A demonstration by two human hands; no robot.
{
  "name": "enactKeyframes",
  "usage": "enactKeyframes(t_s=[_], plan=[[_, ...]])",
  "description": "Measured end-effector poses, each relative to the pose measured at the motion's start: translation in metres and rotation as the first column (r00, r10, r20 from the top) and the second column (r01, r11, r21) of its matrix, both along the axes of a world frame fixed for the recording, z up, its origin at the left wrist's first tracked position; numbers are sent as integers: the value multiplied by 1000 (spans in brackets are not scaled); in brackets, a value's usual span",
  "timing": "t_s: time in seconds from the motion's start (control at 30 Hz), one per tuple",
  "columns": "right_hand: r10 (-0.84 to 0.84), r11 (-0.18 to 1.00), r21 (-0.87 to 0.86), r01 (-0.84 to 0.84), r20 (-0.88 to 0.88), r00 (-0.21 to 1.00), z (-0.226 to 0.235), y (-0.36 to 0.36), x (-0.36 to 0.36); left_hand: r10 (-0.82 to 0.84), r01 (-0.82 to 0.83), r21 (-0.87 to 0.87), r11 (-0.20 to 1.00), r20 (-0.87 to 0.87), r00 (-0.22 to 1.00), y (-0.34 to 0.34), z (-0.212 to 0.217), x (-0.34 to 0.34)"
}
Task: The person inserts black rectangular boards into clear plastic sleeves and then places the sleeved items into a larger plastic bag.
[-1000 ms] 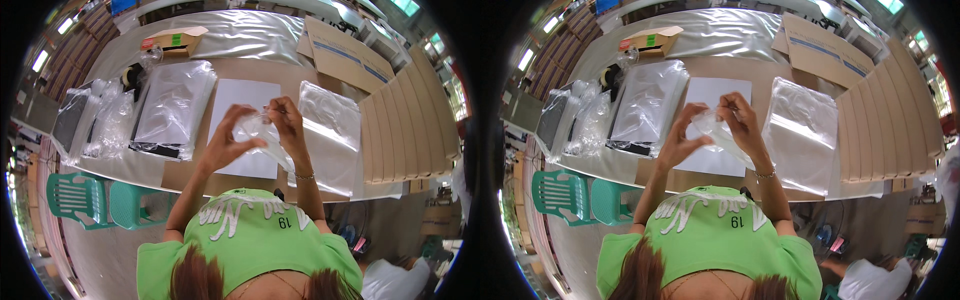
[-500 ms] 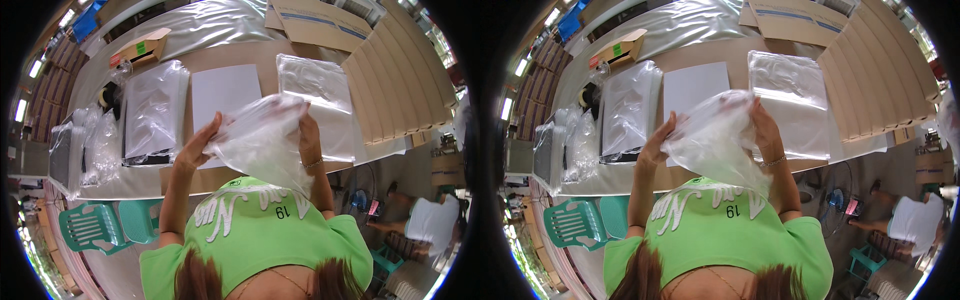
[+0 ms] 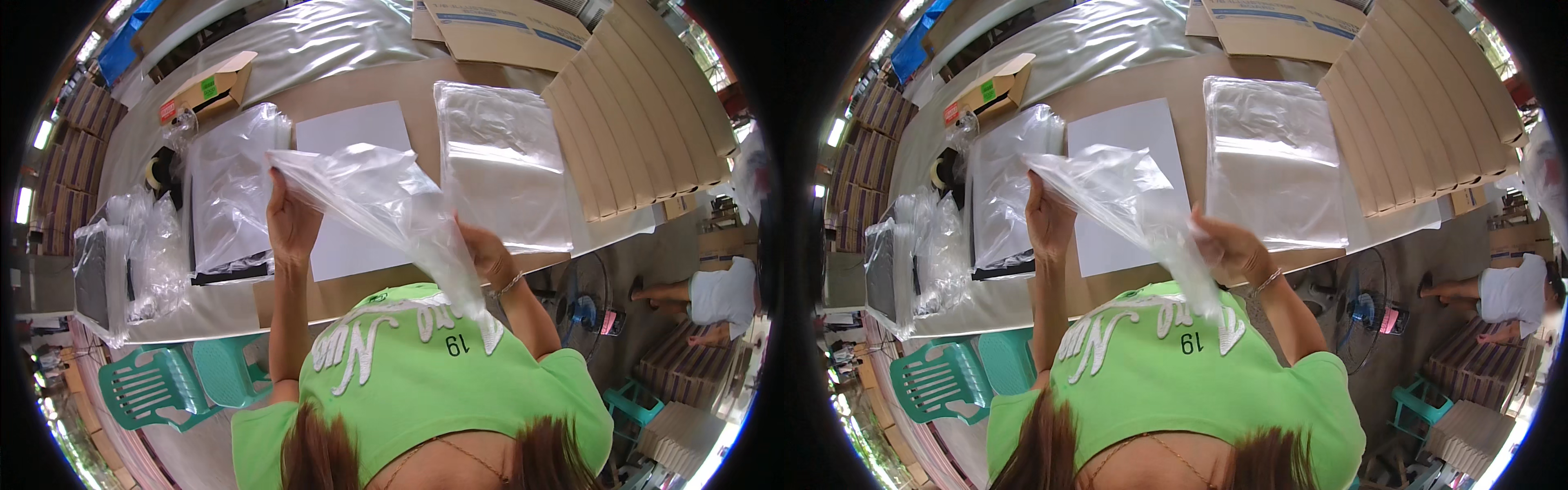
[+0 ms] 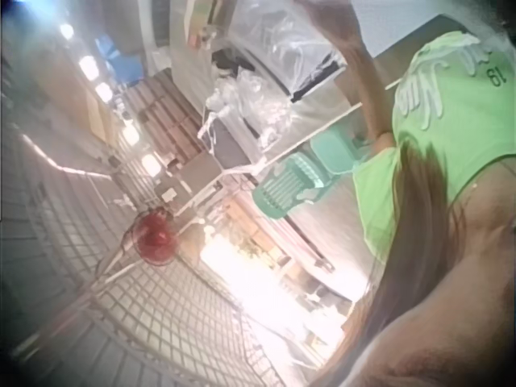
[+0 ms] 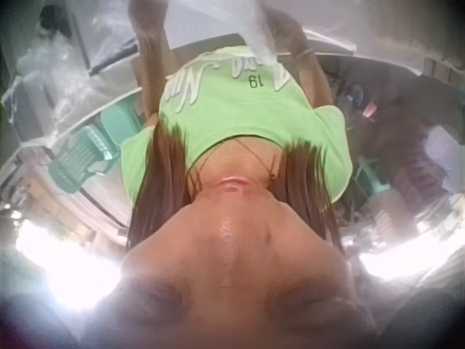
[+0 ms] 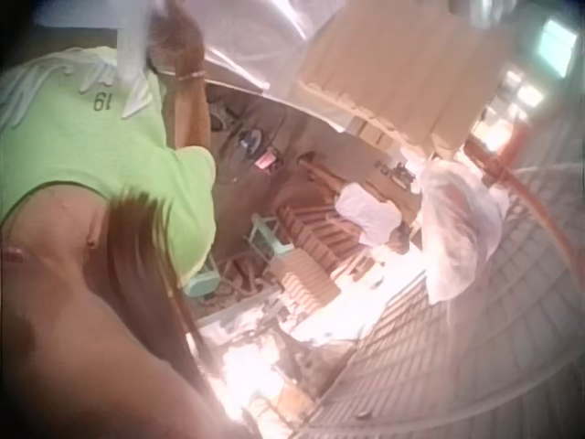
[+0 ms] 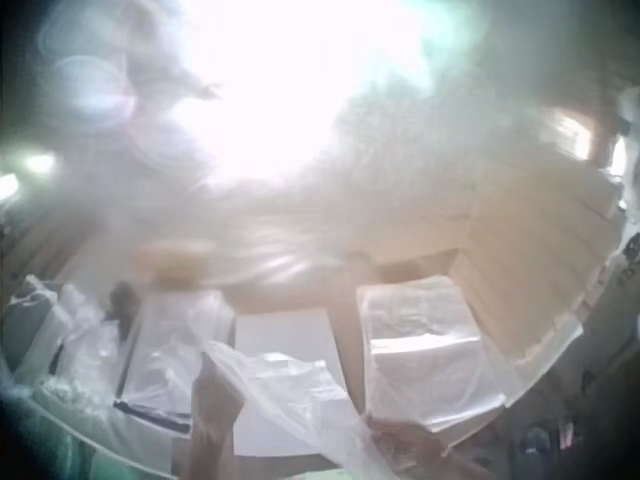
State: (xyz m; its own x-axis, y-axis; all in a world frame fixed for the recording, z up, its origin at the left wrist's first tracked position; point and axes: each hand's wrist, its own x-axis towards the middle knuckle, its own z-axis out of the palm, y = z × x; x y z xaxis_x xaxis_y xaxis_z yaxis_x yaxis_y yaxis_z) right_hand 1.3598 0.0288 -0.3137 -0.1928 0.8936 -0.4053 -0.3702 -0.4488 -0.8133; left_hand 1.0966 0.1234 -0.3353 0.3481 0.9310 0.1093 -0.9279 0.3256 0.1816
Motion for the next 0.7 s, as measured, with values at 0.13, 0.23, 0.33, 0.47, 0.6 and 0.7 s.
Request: enactKeyframes(t_s=[0.13, 0.23, 0.33, 0.47, 0.6, 0.7], plan=[[-9, 995, 91, 47, -377, 926, -110, -12, 5, -65, 75, -128, 989, 83, 994, 0, -25, -3], [96, 961, 220, 168, -834, 543, -134, 8, 23, -171, 144, -163, 976, -171, 970, -11, -19, 1], [288, 902, 373, 217, -895, 340, -39, 38, 21, -383, 344, -167, 924, -416, 825, -27, -21, -15], [191, 946, 225, 232, -968, 160, -34, 56, 32, -525, 513, -174, 841, -491, 695, -39, -46, -43], [105, 970, 161, 180, -952, 287, -49, 59, 21, -326, 423, 156, 892, -426, 844, -50, -103, -54], [-80, 971, -16, 237, -961, 264, -53, 54, 17, -495, 492, 56, 869, 51, 867, -37, -106, -46]])
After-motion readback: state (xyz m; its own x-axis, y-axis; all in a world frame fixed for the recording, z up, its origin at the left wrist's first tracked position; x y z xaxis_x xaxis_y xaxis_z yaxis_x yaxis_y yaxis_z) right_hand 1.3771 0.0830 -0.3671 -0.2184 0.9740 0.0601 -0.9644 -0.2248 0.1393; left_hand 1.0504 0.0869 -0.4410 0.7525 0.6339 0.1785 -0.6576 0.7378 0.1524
